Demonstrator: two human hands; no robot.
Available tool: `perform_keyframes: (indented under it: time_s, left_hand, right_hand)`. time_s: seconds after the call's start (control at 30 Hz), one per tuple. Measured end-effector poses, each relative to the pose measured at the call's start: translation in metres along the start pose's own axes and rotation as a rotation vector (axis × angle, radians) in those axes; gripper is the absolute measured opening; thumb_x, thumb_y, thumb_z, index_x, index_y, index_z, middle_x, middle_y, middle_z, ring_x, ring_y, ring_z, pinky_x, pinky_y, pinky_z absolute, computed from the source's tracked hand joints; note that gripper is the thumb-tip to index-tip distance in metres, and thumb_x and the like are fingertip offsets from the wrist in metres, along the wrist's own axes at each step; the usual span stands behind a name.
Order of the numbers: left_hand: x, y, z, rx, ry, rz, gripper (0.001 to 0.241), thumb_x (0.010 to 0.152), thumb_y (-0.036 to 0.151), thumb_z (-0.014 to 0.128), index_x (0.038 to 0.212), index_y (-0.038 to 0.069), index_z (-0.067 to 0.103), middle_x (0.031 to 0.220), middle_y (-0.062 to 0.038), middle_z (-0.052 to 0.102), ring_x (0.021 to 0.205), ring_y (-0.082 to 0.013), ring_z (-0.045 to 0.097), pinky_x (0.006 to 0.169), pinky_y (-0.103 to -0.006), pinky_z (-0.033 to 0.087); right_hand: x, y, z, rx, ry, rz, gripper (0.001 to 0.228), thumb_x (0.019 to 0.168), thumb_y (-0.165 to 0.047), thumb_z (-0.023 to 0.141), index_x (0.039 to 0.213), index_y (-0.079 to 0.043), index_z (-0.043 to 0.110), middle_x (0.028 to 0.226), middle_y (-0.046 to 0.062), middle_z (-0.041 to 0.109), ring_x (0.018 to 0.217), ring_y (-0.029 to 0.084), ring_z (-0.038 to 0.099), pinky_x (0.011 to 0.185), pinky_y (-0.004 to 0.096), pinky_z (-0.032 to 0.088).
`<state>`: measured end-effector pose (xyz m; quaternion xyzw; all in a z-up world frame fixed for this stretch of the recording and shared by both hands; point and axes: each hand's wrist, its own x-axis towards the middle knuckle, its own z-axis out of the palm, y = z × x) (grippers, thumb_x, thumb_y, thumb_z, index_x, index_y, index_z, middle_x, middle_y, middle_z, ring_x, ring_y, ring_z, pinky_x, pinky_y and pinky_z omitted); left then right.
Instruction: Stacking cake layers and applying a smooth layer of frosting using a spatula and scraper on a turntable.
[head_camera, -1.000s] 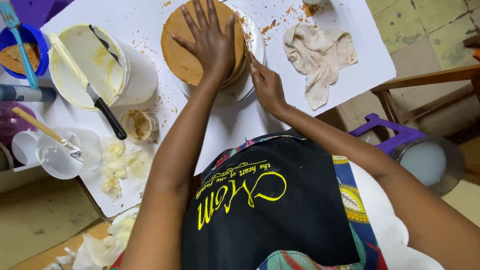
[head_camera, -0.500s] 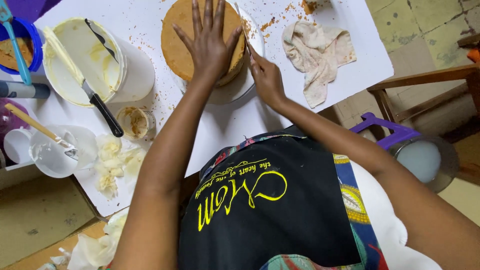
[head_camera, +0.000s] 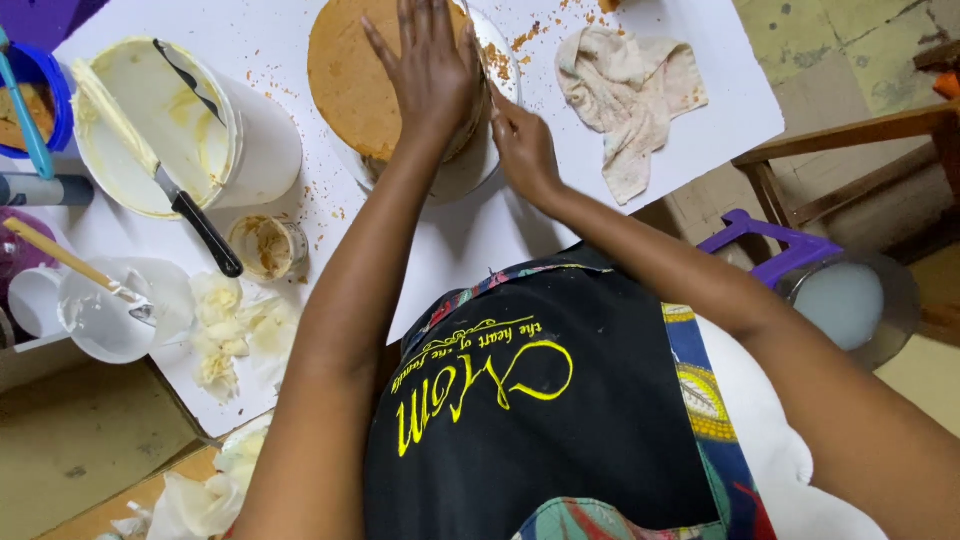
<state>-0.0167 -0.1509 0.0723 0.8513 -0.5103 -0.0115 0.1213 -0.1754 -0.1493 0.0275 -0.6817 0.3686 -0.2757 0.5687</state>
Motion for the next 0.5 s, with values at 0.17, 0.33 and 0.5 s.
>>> perform_keyframes:
  time_s: [0.17, 0.33, 0.5]
  left_hand:
    - [0.008, 0.011, 0.008, 0.106, 0.02, -0.216, 0.066, 0.111, 0.049, 0.031, 0.162, 0.006, 0.031, 0.164, -0.027, 0.009, 0.15, -0.0421, -0.005, 0.119, -0.0687, -0.008]
    - [-0.008, -0.011, -0.017, 0.123, -0.195, 0.025, 0.067, 0.121, 0.05, 0.026, 0.169, 0.01, 0.002, 0.17, -0.025, -0.01, 0.155, -0.0399, -0.016, 0.124, -0.0628, -0.013]
    - [-0.022, -0.035, -0.068, 0.081, -0.399, 0.657, 0.064, 0.119, 0.047, 0.026, 0.168, 0.014, 0.0, 0.172, -0.017, -0.009, 0.16, -0.0292, -0.009, 0.128, -0.0515, -0.011]
  right_hand:
    - [-0.046, 0.006, -0.001, 0.075, -0.036, 0.002, 0.054, 0.111, -0.04, 0.042, 0.157, -0.011, 0.043, 0.061, -0.007, 0.043, 0.056, 0.006, 0.033, 0.053, 0.028, 0.026]
    - [0.015, 0.018, -0.008, 0.031, 0.008, -0.008, 0.047, 0.105, -0.024, 0.047, 0.149, -0.01, 0.054, 0.071, -0.004, 0.06, 0.061, 0.009, 0.042, 0.056, 0.029, 0.033]
    - [0.089, 0.008, -0.024, -0.195, -0.221, 0.038, 0.045, 0.104, -0.027, 0.04, 0.144, -0.015, 0.058, 0.131, 0.016, 0.071, 0.101, 0.028, 0.072, 0.085, 0.046, 0.052]
